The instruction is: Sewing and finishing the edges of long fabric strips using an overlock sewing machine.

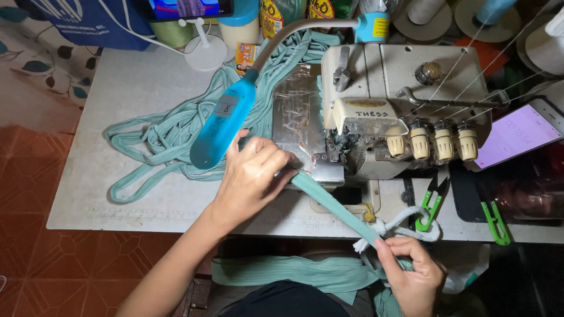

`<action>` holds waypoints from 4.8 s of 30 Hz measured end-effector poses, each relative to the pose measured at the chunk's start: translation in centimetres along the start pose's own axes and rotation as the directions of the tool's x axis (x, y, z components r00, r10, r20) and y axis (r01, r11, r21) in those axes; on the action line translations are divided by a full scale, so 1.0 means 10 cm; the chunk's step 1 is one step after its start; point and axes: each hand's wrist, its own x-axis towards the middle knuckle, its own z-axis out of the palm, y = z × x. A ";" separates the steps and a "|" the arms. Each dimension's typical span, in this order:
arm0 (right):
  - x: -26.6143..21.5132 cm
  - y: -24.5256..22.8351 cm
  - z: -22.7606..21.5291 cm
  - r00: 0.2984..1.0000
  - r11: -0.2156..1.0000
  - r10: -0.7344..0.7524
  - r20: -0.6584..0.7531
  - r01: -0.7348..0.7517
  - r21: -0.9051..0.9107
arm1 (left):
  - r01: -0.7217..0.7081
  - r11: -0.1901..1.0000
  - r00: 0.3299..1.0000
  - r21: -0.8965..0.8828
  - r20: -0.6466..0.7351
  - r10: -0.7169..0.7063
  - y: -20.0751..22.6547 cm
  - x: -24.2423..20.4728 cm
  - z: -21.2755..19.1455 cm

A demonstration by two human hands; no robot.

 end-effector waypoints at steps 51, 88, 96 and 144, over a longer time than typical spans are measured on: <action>-0.16 -0.39 0.47 0.997 0.981 -0.066 0.050 0.056 0.187 | 0.004 0.979 0.990 0.203 0.137 -0.033 0.57 -0.20 0.29; -1.19 0.74 0.68 0.935 0.877 0.353 0.047 -0.348 0.331 | 0.564 0.326 0.786 -0.759 0.373 -0.493 1.40 -1.27 0.30; -0.80 0.18 0.25 0.975 0.985 -0.032 0.221 -0.007 0.172 | 0.587 0.282 0.763 -0.759 0.401 -0.507 1.61 -1.54 0.22; -1.19 -0.33 0.29 0.963 0.995 0.067 0.261 -0.084 0.054 | 0.695 -0.351 0.478 -0.627 0.768 -0.426 1.66 -1.66 0.35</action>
